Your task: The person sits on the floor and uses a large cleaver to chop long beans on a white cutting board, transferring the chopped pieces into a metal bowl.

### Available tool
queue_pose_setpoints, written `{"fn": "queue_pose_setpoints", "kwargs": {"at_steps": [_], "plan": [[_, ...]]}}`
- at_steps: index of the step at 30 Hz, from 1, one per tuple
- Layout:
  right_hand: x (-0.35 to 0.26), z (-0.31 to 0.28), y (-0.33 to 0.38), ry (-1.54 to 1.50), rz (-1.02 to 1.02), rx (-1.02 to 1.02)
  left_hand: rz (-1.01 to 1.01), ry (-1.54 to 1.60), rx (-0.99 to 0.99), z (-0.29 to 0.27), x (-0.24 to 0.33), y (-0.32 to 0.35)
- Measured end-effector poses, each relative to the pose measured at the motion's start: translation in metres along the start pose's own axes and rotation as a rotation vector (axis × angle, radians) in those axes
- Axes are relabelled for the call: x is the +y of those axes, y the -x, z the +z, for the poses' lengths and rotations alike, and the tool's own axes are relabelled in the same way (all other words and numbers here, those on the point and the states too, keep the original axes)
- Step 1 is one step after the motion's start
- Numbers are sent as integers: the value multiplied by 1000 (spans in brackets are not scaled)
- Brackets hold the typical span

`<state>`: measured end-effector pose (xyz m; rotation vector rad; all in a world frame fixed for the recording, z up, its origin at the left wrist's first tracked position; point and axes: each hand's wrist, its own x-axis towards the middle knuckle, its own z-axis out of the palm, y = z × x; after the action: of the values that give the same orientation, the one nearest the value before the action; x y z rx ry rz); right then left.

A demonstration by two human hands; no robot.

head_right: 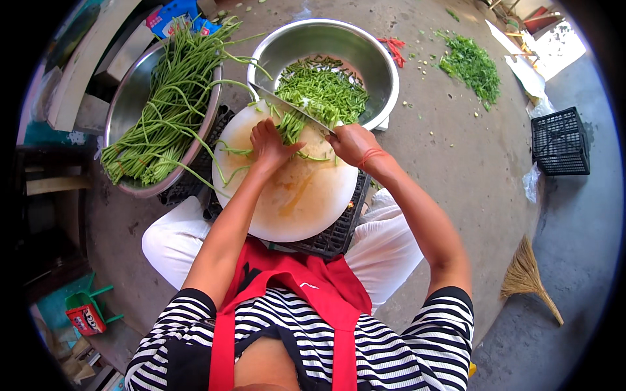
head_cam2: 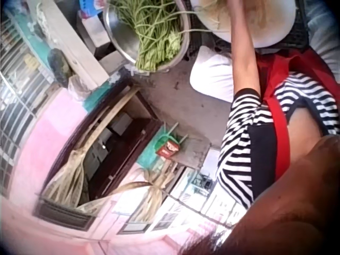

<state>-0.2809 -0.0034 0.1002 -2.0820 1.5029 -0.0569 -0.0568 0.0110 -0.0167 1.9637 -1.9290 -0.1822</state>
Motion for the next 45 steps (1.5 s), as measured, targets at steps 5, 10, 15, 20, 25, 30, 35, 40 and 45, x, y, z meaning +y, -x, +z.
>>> {"fn": "queue_pose_setpoints", "kwargs": {"at_steps": [5,10,15,20,25,30,35,40,45], "plan": [[-8,6,7,172,57,-149,-2,-12,-50,1,0,20],[-25,64,-50,164,82,-146,71,-2,37,27,-14,28],[-25,76,-67,65,-58,7,69,14,33,16,-16,30],[-14,50,-23,-71,-26,16,73,16,180,-8,-23,40],[-26,9,26,151,56,-186,-11,40,73,-16,-3,51],[-20,48,6,177,84,-158,0,60,68,8,-10,56],[-33,97,-45,125,0,-52,1,49,26,16,-18,56],[-30,89,-19,-79,-15,95,42,120,158,-5,-28,66],[-37,43,41,47,31,-87,48,181,133,-20,-19,79]]}}
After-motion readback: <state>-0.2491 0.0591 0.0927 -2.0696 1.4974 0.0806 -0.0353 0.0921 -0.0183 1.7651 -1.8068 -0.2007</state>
